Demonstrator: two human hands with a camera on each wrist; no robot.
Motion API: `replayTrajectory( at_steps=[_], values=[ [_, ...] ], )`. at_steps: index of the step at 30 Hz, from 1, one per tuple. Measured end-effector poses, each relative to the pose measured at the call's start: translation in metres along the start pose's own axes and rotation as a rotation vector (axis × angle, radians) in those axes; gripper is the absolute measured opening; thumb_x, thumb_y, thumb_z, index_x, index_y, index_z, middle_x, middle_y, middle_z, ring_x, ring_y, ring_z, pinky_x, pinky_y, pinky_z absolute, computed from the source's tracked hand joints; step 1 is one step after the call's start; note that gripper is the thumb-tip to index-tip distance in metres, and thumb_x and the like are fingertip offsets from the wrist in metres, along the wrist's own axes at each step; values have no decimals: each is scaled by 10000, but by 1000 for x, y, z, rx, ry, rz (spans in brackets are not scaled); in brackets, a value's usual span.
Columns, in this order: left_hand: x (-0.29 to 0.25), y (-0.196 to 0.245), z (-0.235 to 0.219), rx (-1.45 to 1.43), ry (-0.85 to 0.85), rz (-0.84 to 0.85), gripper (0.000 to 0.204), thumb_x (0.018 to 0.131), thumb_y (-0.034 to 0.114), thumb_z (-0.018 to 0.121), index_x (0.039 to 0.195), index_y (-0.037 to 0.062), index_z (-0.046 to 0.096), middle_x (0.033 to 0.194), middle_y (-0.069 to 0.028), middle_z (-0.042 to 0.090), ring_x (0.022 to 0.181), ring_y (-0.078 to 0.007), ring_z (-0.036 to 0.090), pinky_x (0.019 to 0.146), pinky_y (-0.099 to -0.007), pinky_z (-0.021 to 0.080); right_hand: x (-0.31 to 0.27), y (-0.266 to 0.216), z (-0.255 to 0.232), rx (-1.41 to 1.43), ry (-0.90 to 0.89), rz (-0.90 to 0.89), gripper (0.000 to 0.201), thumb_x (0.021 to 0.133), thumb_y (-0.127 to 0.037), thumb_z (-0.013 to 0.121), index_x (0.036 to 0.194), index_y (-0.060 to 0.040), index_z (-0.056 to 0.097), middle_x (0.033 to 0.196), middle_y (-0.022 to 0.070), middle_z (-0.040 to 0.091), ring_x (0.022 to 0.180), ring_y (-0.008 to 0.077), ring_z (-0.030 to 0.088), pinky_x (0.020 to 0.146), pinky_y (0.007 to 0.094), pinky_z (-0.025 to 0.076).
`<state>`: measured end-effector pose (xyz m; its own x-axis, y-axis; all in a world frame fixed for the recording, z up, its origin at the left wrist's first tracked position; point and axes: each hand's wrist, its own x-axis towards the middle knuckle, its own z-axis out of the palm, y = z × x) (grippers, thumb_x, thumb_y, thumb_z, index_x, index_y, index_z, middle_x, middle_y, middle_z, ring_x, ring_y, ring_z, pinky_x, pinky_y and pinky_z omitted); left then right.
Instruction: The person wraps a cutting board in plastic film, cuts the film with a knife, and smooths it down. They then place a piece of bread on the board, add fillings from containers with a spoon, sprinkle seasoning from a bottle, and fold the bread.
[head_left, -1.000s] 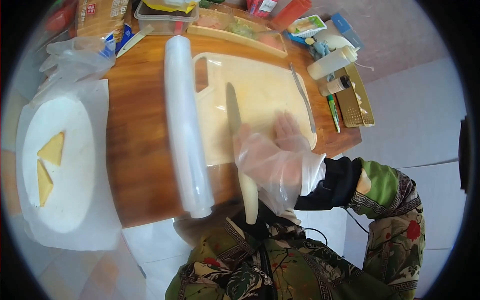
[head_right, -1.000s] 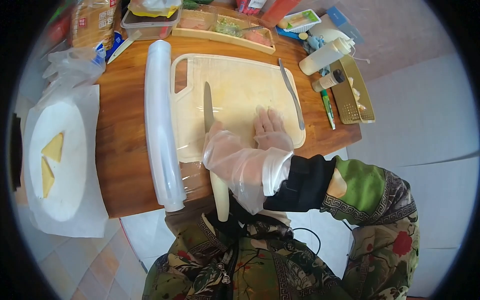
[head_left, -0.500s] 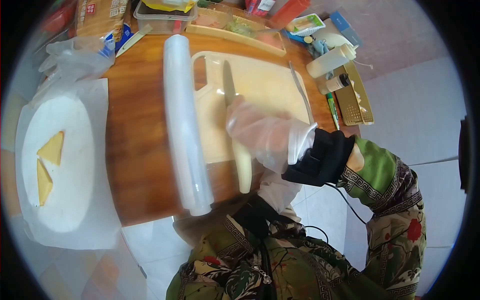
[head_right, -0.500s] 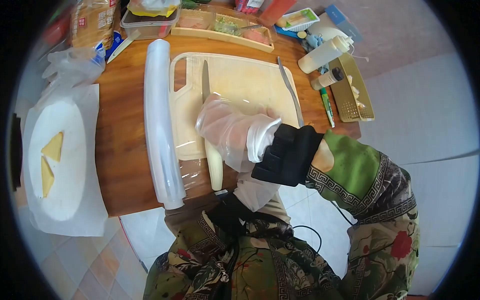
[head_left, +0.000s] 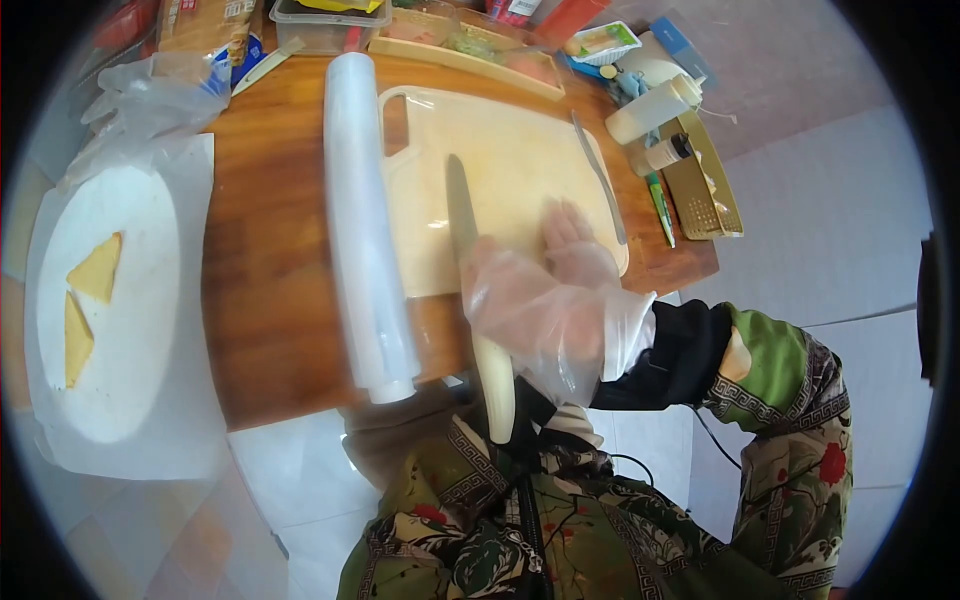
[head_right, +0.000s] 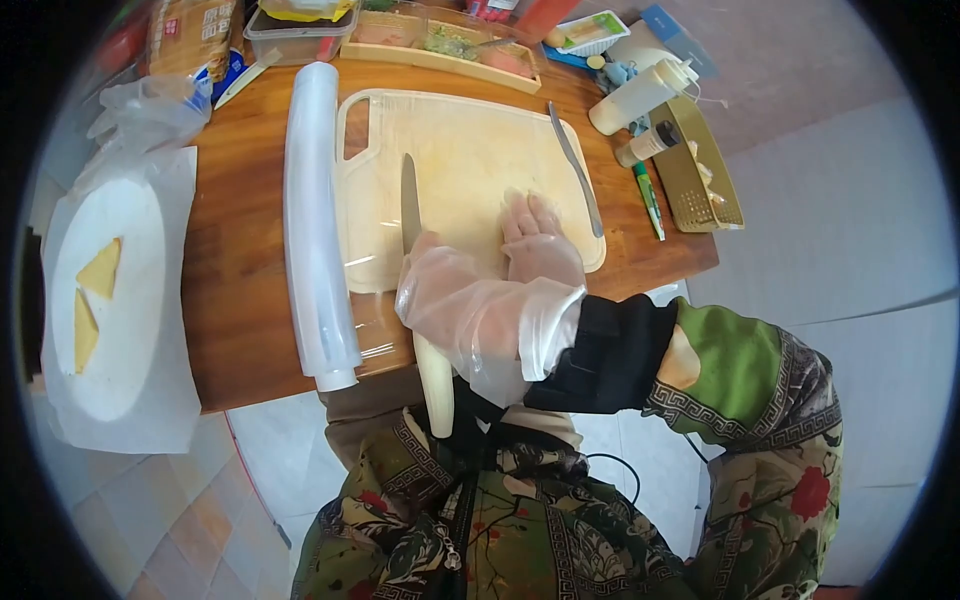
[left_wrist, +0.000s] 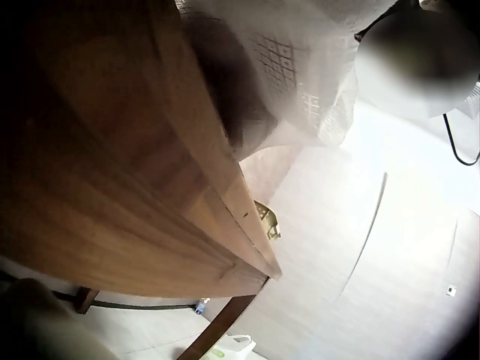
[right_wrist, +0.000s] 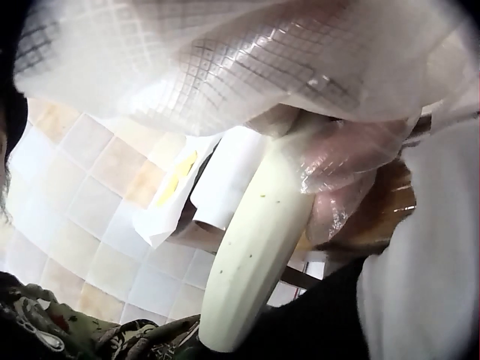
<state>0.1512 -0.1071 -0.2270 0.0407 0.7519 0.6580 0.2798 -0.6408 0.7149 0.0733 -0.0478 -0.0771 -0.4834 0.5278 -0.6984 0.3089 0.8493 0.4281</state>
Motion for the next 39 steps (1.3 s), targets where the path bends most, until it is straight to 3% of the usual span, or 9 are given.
replayTrajectory(
  at_steps=[13,29,39],
  values=[
    [-24,0,10,100,-56,54,460,947,23,555,1407,19,527,1301,-113,604,1242,-256,550,1059,-388,436,-6,2,2,95,21,-26,262,734,-170,701,936,-22,622,981,133,608,970,270,600,892,351,512],
    [-15,-2,8,266,-142,157,449,977,22,524,1426,7,512,1320,-106,601,1268,-240,542,1073,-384,431,-26,3,-18,220,105,-42,278,697,-176,735,898,-27,614,945,121,604,945,264,601,877,339,518],
    [-28,-14,15,367,-162,137,443,996,22,505,1438,-1,502,1332,-102,598,1284,-230,537,1083,-382,427,-14,7,-19,276,115,-130,291,674,-180,756,875,-30,610,923,113,602,930,261,602,868,332,522]
  ],
)
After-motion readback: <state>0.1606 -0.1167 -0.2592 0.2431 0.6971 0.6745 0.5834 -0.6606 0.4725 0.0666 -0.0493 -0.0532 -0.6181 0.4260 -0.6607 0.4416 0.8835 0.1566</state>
